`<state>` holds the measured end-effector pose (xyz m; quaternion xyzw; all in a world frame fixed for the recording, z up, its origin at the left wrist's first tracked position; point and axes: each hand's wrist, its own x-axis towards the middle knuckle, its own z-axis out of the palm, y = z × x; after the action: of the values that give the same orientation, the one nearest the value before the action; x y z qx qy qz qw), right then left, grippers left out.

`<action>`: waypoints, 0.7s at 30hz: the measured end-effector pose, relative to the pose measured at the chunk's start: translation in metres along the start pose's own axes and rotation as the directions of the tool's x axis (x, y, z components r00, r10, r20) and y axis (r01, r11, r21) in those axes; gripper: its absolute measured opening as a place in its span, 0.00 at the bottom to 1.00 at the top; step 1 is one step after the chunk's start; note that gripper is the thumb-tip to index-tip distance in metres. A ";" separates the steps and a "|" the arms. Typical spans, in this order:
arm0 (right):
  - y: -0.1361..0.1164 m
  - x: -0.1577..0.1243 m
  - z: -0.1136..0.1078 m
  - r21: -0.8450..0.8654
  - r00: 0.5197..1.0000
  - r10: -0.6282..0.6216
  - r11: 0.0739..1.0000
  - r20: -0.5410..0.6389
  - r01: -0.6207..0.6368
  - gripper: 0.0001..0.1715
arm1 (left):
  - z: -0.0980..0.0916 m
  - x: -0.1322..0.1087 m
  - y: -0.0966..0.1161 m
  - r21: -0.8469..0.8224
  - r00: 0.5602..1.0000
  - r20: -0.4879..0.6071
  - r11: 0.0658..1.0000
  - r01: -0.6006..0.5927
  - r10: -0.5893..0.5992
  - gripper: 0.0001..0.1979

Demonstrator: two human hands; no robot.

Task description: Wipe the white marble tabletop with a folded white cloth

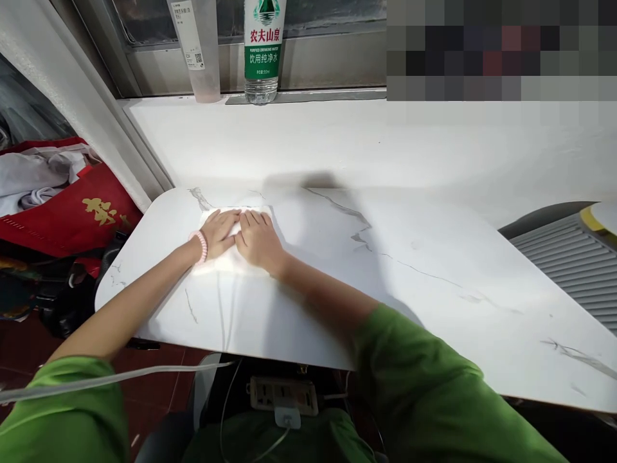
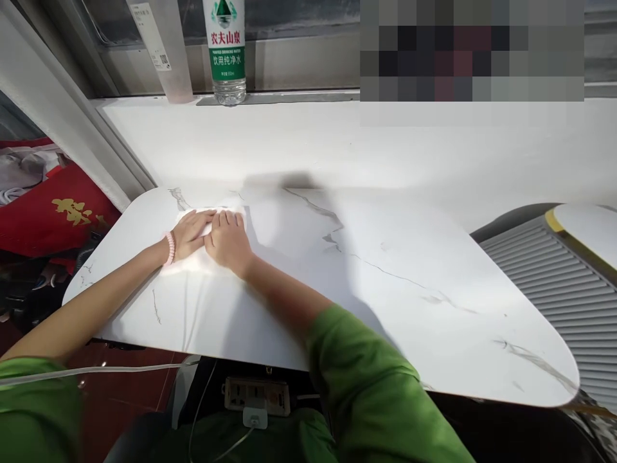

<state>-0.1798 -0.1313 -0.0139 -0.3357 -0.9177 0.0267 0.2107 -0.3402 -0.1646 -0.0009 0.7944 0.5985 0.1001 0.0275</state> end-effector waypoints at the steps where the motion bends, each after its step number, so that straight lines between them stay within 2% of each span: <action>1: 0.008 0.014 0.004 0.005 1.000 0.012 1.000 -0.006 -0.012 0.28 | 0.000 0.015 -0.009 -0.001 1.000 -0.004 1.000 0.018 -0.018 0.25; 4: 0.029 0.049 0.015 0.007 0.997 0.077 0.997 -0.015 -0.077 0.26 | 0.000 0.055 -0.028 -0.014 0.999 -0.024 0.999 0.039 -0.039 0.23; 6: 0.038 0.065 0.020 0.003 0.993 0.112 0.994 -0.027 -0.112 0.25 | 0.000 0.074 -0.035 -0.021 0.998 -0.032 0.999 0.045 -0.046 0.23; 10: 0.049 0.075 0.025 0.013 0.994 0.102 0.995 -0.049 -0.101 0.24 | 0.000 0.087 -0.036 -0.019 0.996 -0.005 0.995 0.093 -0.093 0.23; 13: 0.051 0.071 0.026 0.029 0.996 0.055 0.998 -0.064 -0.053 0.25 | -0.001 0.081 -0.029 0.005 0.990 0.026 0.990 0.141 -0.141 0.25; 16: 0.048 0.059 0.023 0.034 0.999 0.014 0.999 -0.039 -0.012 0.26 | -0.002 0.065 -0.015 0.043 0.981 0.042 0.981 0.187 -0.188 0.26; 21: 0.035 0.016 0.009 0.032 0.991 -0.137 0.990 0.000 0.137 0.29 | 0.001 0.012 0.032 0.100 0.971 0.006 0.966 0.237 -0.238 0.26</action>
<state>-0.1732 -0.0931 -0.0234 -0.2686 -0.9383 0.0273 0.2161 -0.3065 -0.1626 0.0046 0.7182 0.6932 0.0595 0.0054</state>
